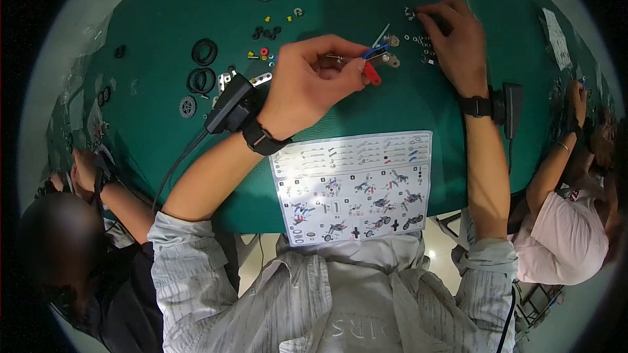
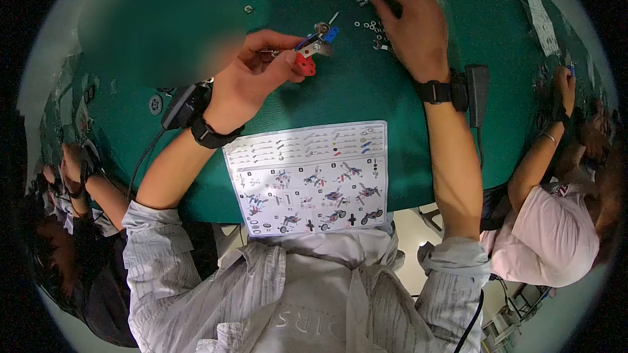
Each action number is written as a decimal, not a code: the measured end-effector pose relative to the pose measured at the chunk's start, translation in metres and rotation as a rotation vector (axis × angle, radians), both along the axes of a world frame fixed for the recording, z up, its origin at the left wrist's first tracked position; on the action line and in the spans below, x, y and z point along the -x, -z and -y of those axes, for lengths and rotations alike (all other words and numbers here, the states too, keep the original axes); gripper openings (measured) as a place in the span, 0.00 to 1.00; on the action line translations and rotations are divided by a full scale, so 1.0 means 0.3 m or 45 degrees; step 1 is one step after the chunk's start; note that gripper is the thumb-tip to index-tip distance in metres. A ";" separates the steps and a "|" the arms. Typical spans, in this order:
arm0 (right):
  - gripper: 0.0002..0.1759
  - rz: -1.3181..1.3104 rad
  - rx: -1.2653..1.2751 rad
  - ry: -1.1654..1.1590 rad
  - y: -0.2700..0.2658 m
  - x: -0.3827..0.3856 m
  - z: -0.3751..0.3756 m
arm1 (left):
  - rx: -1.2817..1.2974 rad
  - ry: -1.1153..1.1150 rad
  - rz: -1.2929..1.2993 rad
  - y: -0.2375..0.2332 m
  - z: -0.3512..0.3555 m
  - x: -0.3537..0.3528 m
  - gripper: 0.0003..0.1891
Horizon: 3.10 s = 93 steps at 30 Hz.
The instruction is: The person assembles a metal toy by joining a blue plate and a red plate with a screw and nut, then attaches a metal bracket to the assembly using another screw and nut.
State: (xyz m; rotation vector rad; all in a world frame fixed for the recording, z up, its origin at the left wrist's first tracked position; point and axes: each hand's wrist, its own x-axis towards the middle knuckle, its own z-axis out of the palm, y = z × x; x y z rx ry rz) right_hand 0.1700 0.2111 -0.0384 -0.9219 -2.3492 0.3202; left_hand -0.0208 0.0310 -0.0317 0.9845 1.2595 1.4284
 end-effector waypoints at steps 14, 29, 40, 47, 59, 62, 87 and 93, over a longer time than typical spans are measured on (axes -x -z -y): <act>0.07 -0.649 0.823 -0.202 -0.176 0.020 0.300 | 0.097 0.045 -0.258 -0.026 0.009 0.014 0.12; 0.08 -0.597 0.767 -0.369 -0.122 0.050 0.324 | -0.009 -0.081 -0.115 -0.001 -0.003 -0.004 0.11; 0.10 -0.378 0.826 -0.281 -0.135 0.029 0.306 | -0.036 -0.154 -0.093 -0.021 0.003 -0.003 0.11; 0.14 -0.388 1.379 -0.281 -0.130 0.033 0.307 | -0.036 -0.192 -0.385 -0.032 0.019 -0.009 0.12; 0.10 -0.446 1.536 -0.329 -0.081 0.038 0.276 | -0.207 -0.251 -0.592 -0.007 0.017 -0.015 0.13; 0.11 -0.424 1.526 -0.331 -0.085 0.046 0.283 | -0.142 -0.272 -0.511 -0.005 0.014 -0.012 0.13; 0.10 -0.161 1.425 -0.273 -0.149 -0.046 0.164 | -0.054 -0.296 -0.746 0.002 -0.001 -0.004 0.09; 0.10 -0.246 1.317 -0.165 -0.152 -0.062 0.139 | -0.044 -0.268 -0.948 -0.023 -0.002 0.005 0.09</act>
